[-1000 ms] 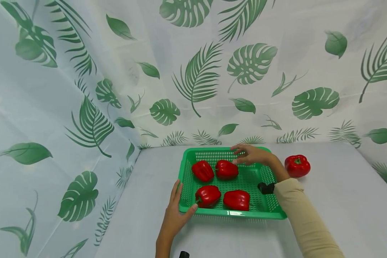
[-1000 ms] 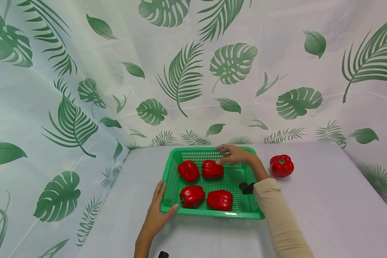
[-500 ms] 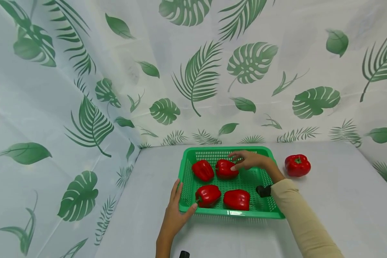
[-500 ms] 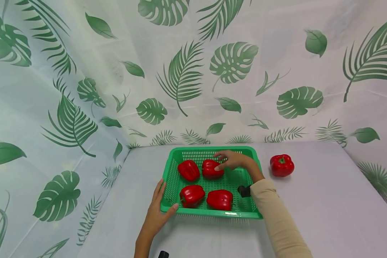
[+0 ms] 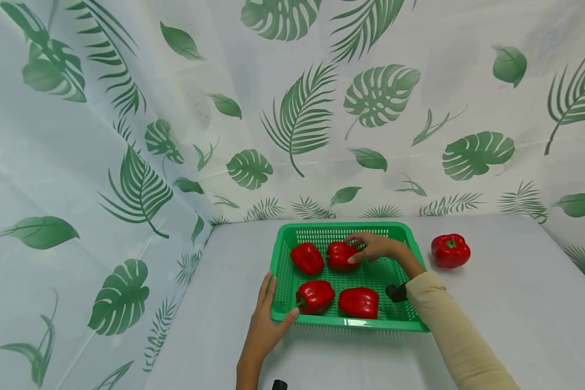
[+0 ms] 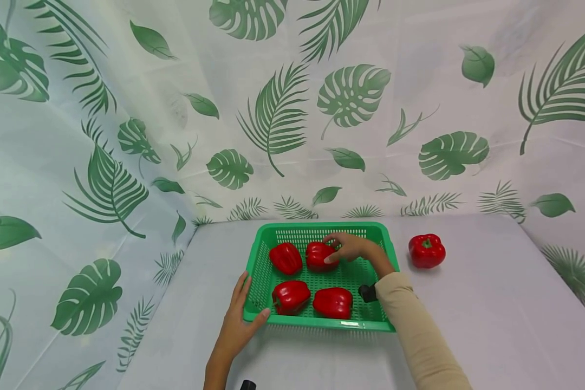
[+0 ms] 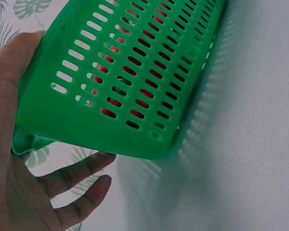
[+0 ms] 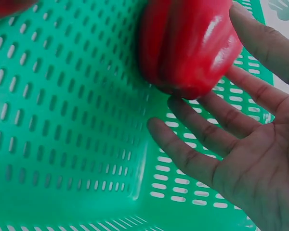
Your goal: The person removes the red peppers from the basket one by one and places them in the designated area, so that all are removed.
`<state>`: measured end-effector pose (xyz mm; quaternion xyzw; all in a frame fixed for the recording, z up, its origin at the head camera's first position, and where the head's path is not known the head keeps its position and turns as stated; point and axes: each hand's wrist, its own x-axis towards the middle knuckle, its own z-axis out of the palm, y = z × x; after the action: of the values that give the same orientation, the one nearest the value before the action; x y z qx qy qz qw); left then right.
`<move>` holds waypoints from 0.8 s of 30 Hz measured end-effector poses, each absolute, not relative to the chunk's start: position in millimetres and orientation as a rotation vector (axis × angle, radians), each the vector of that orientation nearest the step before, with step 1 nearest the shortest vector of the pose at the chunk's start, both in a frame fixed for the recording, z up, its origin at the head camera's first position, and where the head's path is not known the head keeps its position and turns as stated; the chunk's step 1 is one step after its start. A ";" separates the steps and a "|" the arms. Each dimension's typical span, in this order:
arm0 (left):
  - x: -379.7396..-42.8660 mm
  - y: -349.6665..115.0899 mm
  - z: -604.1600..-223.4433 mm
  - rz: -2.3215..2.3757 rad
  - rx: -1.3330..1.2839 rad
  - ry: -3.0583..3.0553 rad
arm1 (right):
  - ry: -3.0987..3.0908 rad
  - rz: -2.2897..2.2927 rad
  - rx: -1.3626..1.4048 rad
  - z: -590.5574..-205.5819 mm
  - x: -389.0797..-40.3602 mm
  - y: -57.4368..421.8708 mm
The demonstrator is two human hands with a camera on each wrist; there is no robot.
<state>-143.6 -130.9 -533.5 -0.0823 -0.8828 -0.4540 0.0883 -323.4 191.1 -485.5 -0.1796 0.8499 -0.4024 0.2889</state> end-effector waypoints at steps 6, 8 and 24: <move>-144.3 -130.0 -534.0 -1.325 -0.243 -2.635 | 2.283 -1.061 -0.457 -486.0 -321.4 188.8; -143.9 -130.1 -533.7 -1.323 -0.241 -2.638 | 2.283 -1.055 -0.460 -486.0 -320.3 188.6; -142.7 -129.5 -531.7 -1.330 -0.243 -2.633 | 2.364 -1.032 -0.438 -491.8 -317.7 181.3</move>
<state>-142.7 -129.5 -531.7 -0.0817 -0.8860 -0.4473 0.0907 -317.7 181.3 -491.8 -0.1618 0.8725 -0.3809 0.2597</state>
